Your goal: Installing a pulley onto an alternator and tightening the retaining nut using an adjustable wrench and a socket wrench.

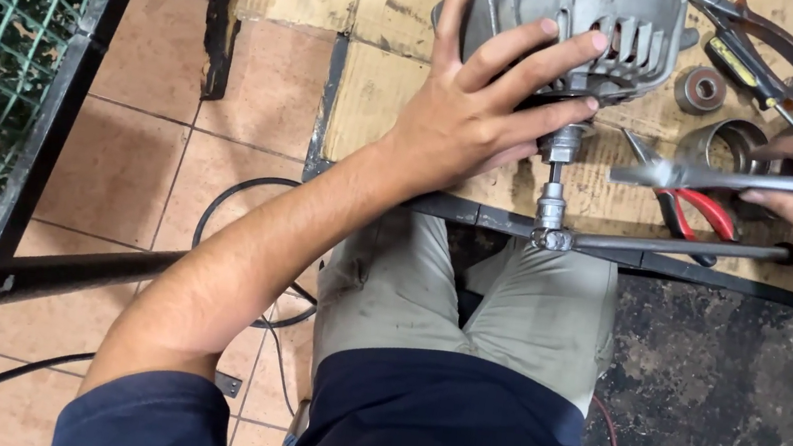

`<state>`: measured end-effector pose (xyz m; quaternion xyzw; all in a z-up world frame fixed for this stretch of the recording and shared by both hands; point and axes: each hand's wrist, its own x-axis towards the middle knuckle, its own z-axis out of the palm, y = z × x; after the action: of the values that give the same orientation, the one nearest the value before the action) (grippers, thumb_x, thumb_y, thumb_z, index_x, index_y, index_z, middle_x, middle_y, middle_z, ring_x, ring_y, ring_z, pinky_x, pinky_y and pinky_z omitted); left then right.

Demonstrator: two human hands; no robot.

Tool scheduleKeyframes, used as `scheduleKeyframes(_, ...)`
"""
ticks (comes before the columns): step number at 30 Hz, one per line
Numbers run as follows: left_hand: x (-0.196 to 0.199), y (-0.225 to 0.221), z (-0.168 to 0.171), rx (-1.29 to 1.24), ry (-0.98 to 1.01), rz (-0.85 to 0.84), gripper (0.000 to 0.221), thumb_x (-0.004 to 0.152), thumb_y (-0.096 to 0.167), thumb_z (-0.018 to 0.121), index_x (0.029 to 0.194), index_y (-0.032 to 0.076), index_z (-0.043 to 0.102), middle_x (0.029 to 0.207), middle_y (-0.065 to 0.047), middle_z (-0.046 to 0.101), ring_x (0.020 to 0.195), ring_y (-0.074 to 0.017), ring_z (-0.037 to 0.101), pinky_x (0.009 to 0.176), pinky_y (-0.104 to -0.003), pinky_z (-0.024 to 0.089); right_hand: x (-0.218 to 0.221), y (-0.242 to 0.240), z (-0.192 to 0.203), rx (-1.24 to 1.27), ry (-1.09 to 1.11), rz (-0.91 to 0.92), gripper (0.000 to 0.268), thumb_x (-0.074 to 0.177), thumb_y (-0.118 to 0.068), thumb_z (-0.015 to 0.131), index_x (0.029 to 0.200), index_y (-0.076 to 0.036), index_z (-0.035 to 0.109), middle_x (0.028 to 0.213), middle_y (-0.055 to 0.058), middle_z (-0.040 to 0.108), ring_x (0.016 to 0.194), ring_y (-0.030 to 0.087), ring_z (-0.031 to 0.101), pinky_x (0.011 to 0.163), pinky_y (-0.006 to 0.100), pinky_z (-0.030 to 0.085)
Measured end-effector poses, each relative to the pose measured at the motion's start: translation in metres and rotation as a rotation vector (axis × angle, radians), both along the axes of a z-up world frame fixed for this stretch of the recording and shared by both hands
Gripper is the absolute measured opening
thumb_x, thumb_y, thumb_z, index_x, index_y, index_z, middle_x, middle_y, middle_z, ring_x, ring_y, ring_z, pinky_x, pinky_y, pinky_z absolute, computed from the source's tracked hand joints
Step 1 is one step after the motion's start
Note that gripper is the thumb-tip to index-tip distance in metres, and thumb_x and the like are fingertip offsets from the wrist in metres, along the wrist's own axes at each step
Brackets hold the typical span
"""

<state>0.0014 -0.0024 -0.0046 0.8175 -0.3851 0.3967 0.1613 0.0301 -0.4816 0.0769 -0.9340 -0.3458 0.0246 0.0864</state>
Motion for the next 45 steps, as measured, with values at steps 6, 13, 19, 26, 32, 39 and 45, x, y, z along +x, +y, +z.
scheduleKeyframes(6,-0.001,0.001,0.002,0.012,0.008,0.002,0.075,0.096,0.034,0.125,0.156,0.026,0.082,0.181,-0.008,0.042,0.159,-0.0328,0.048,0.126,-0.094,0.023,0.000,-0.015,0.010,0.074,0.186,-0.108,0.066,0.079,-0.022,0.096,0.139,0.000,0.081,0.132,0.018,0.084,0.115,0.032,0.080,0.107,0.042,0.061)
scheduleKeyframes(13,-0.001,0.001,0.002,0.042,0.020,0.010,0.093,0.085,0.042,0.131,0.161,0.027,0.079,0.182,-0.007,0.040,0.162,-0.0319,0.043,0.126,-0.096,0.022,0.076,-0.056,-0.036,-0.643,0.409,0.000,0.069,0.094,-0.058,0.063,0.162,-0.046,0.061,0.123,-0.020,0.096,0.097,0.003,0.100,0.092,0.026,0.087)
scheduleKeyframes(19,-0.001,0.002,0.004,0.019,0.001,0.010,0.077,0.094,0.030,0.125,0.157,0.026,0.080,0.179,-0.008,0.044,0.158,-0.0324,0.050,0.125,-0.094,0.025,0.045,0.023,0.022,-0.310,0.288,0.006,0.056,0.094,-0.041,0.075,0.145,-0.020,0.083,0.113,0.002,0.096,0.096,0.020,0.093,0.087,0.033,0.072)
scheduleKeyframes(26,-0.003,0.001,0.004,0.032,0.025,0.012,0.085,0.088,0.035,0.127,0.158,0.027,0.080,0.180,-0.008,0.043,0.160,-0.0320,0.046,0.126,-0.095,0.024,0.035,0.054,0.043,-0.465,0.085,0.216,0.050,0.099,-0.054,0.061,0.143,-0.035,0.076,0.104,-0.006,0.090,0.098,0.023,0.089,0.085,0.037,0.070)
scheduleKeyframes(32,-0.001,-0.005,0.001,-0.030,-0.013,0.012,0.050,0.115,0.035,0.111,0.154,0.026,0.081,0.177,-0.007,0.046,0.157,-0.0302,0.048,0.126,-0.094,0.024,0.028,0.084,0.043,-0.678,-0.129,0.252,0.045,0.105,-0.066,0.050,0.139,-0.045,0.070,0.108,-0.019,0.086,0.095,0.011,0.089,0.078,0.031,0.069)
scheduleKeyframes(39,-0.002,-0.003,0.006,-0.035,-0.029,0.025,0.028,0.129,0.029,0.094,0.154,0.026,0.080,0.175,-0.006,0.048,0.154,-0.0306,0.051,0.125,-0.093,0.026,0.014,0.089,0.041,-0.632,-0.316,0.275,0.041,0.113,-0.065,0.046,0.139,-0.043,0.069,0.115,-0.023,0.082,0.101,0.006,0.086,0.068,0.031,0.058)
scheduleKeyframes(45,-0.003,-0.002,0.004,-0.019,-0.014,0.025,0.039,0.123,0.023,0.099,0.156,0.026,0.079,0.176,-0.008,0.047,0.155,-0.0316,0.052,0.125,-0.094,0.026,0.009,0.083,0.026,-0.612,-0.228,0.261,0.040,0.113,-0.059,0.046,0.138,-0.040,0.071,0.117,-0.022,0.082,0.084,0.014,0.085,0.050,0.035,0.056)
